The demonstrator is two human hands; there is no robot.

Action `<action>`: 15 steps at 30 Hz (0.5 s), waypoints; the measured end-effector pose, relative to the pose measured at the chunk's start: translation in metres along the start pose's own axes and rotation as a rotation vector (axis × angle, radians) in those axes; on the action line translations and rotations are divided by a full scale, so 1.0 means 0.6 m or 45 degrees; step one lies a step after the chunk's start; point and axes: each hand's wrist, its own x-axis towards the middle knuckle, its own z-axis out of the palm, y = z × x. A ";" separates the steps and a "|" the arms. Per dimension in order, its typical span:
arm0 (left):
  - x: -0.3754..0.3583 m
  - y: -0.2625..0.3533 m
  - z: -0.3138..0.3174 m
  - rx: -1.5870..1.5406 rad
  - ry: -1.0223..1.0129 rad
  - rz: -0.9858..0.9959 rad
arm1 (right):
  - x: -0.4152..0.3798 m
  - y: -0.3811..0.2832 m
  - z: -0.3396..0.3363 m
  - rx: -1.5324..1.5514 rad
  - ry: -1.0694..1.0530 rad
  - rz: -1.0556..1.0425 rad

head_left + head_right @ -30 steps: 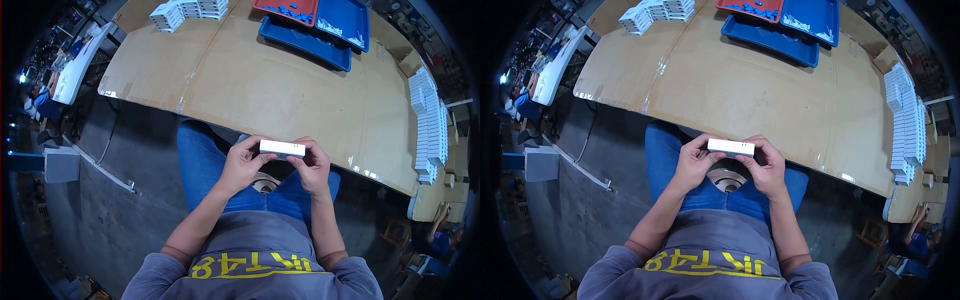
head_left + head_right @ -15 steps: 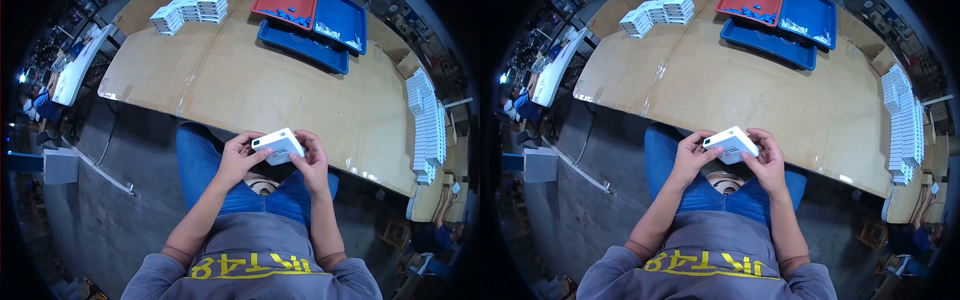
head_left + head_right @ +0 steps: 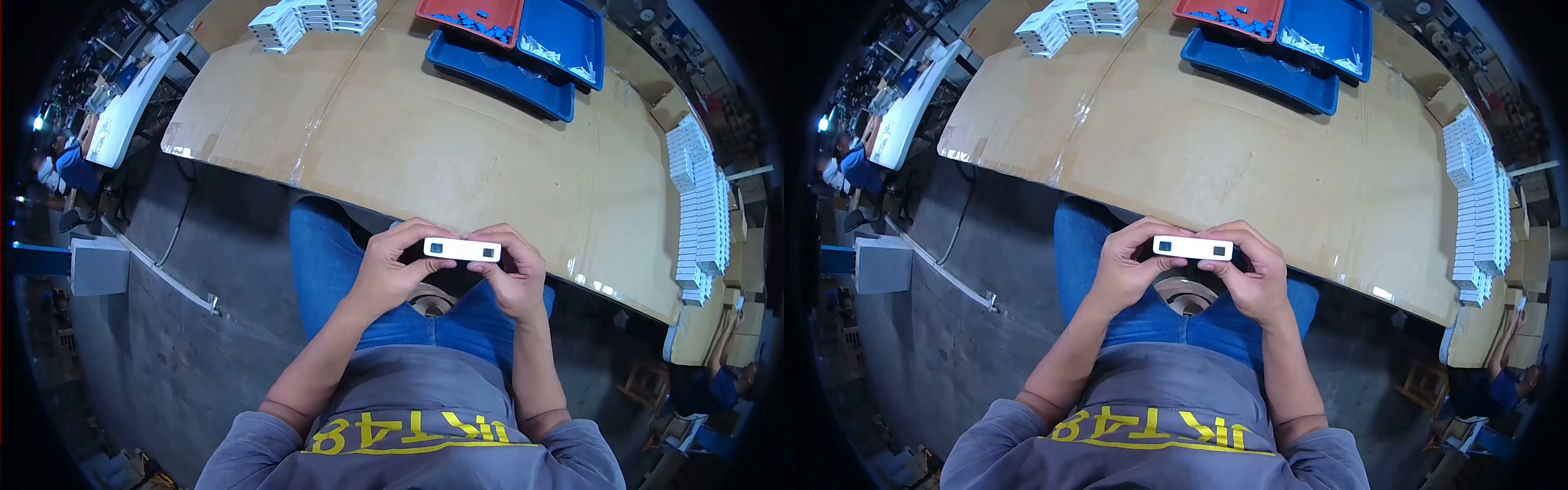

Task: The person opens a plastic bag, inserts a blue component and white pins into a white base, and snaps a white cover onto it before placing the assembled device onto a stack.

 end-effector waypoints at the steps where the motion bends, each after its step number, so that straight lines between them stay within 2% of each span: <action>1: 0.000 0.007 0.000 0.038 -0.001 0.014 | -0.001 0.000 0.001 0.005 0.016 -0.025; 3: 0.001 0.014 -0.003 0.095 -0.040 0.006 | -0.004 -0.001 0.004 0.016 0.049 -0.074; 5: 0.005 0.016 -0.008 0.131 -0.122 -0.038 | -0.007 0.006 0.000 0.063 0.070 0.035; 8: 0.010 0.014 0.009 -0.078 -0.046 -0.293 | -0.013 0.022 0.007 0.235 0.224 0.186; 10: 0.009 0.003 0.019 -0.178 0.012 -0.289 | -0.019 0.041 0.018 0.495 0.440 0.319; 13: -0.002 -0.027 0.024 -0.393 0.047 -0.287 | -0.019 0.040 0.012 0.713 0.493 0.382; 15: -0.010 -0.036 0.026 -0.437 0.107 -0.300 | -0.020 0.038 0.008 0.653 0.435 0.429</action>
